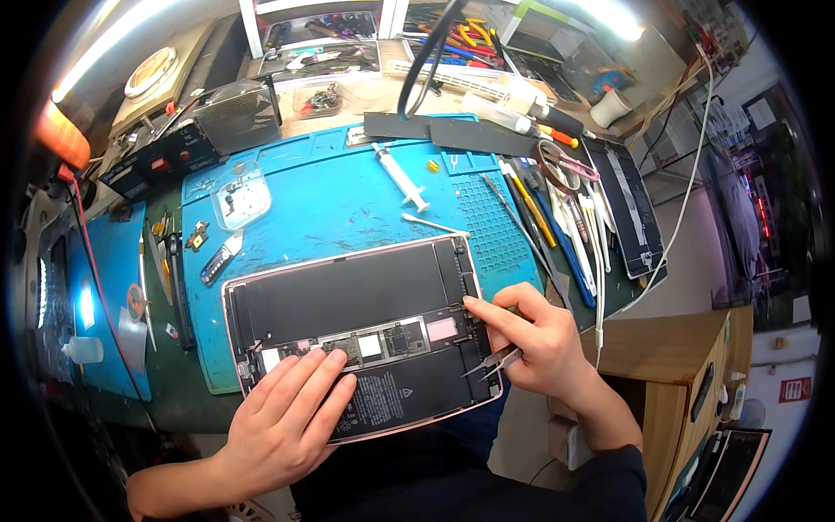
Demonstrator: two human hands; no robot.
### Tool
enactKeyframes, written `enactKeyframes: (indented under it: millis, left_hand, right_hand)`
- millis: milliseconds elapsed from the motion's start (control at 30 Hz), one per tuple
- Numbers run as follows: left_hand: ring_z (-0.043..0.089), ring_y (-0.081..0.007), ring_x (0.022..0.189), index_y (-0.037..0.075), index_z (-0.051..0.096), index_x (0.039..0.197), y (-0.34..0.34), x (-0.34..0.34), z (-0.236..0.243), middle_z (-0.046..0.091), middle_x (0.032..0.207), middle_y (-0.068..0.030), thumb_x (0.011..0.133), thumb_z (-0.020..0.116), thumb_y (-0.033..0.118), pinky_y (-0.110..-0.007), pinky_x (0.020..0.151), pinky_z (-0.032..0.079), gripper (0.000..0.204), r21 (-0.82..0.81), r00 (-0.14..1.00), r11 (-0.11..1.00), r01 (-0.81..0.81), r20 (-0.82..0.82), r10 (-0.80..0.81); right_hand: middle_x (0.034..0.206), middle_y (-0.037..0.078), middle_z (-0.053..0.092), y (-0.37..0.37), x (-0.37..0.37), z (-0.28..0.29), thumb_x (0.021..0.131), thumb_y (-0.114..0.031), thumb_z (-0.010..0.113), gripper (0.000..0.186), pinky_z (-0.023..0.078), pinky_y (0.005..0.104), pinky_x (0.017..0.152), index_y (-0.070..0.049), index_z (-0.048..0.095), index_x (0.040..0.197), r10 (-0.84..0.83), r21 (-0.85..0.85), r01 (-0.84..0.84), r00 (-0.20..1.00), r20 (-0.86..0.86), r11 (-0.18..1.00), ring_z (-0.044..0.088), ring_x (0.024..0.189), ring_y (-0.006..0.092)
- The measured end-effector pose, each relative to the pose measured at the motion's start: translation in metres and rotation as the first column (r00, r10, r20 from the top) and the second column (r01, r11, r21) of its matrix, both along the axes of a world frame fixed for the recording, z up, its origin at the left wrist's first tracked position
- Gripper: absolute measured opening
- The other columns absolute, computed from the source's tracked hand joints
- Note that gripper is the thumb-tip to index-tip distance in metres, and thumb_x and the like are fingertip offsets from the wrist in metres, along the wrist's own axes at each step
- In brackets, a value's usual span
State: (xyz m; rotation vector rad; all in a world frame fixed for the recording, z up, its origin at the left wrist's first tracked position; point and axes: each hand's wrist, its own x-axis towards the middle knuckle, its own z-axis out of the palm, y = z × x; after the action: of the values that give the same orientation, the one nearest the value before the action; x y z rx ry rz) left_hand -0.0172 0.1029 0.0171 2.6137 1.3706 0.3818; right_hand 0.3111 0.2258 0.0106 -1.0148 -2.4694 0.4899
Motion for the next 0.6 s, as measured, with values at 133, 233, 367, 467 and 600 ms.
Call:
enactKeyframes:
  millis: [133,233,367,467,600]
  left_hand:
    - [0.059,-0.0393,0.140,-0.001,0.065,0.138,0.000,-0.003,0.001,0.061,0.152,-0.0224,0.071,0.084,0.021,-0.052,0.120,0.046,0.073,-0.003,0.999,1.000,0.029,-0.020,-0.029]
    - [0.059,-0.0413,0.140,-0.002,0.065,0.138,0.002,-0.003,0.001,0.060,0.152,-0.0239,0.070,0.086,0.023,-0.055,0.119,0.045,0.075,-0.011,0.999,0.999,0.045,-0.022,-0.045]
    - [0.058,-0.0415,0.141,-0.001,0.064,0.138,0.001,-0.004,0.002,0.059,0.153,-0.0242,0.070,0.086,0.022,-0.056,0.119,0.045,0.075,-0.013,0.997,0.999,0.050,-0.056,-0.051]
    - [0.061,-0.0352,0.139,0.002,0.068,0.138,-0.001,0.003,0.005,0.063,0.151,-0.0188,0.074,0.078,0.014,-0.049,0.120,0.046,0.066,0.001,0.998,1.000,-0.009,-0.056,0.009]
    - [0.059,-0.0373,0.141,0.000,0.067,0.139,0.002,0.007,0.003,0.061,0.152,-0.0210,0.074,0.079,0.013,-0.051,0.120,0.045,0.067,0.000,0.999,1.000,0.010,-0.033,-0.010]
  right_hand:
    - [0.106,0.004,0.067,0.001,-0.001,0.000,0.073,0.007,0.075,0.062,0.058,0.0317,0.060,-0.009,0.076,0.133,0.016,0.032,-0.016,1.000,0.002,0.999,0.070,0.073,0.0185]
    - [0.106,0.003,0.067,0.001,0.001,-0.004,0.073,0.007,0.076,0.063,0.059,0.0314,0.061,-0.010,0.076,0.134,0.002,0.039,-0.002,1.000,-0.019,0.999,0.070,0.073,0.0177]
    - [0.107,0.003,0.067,0.002,0.001,0.000,0.073,0.005,0.077,0.063,0.059,0.0309,0.061,-0.011,0.076,0.134,0.034,0.016,-0.034,0.999,-0.003,0.999,0.070,0.073,0.0165]
    - [0.106,0.003,0.066,0.002,0.003,0.002,0.074,0.005,0.077,0.062,0.058,0.0306,0.061,-0.011,0.076,0.134,0.043,0.021,-0.043,0.999,0.033,0.999,0.070,0.074,0.0160]
    - [0.106,0.003,0.066,0.002,0.002,0.000,0.076,0.003,0.078,0.060,0.059,0.0306,0.061,-0.012,0.076,0.134,0.020,0.046,-0.021,0.999,0.026,0.999,0.071,0.076,0.0154]
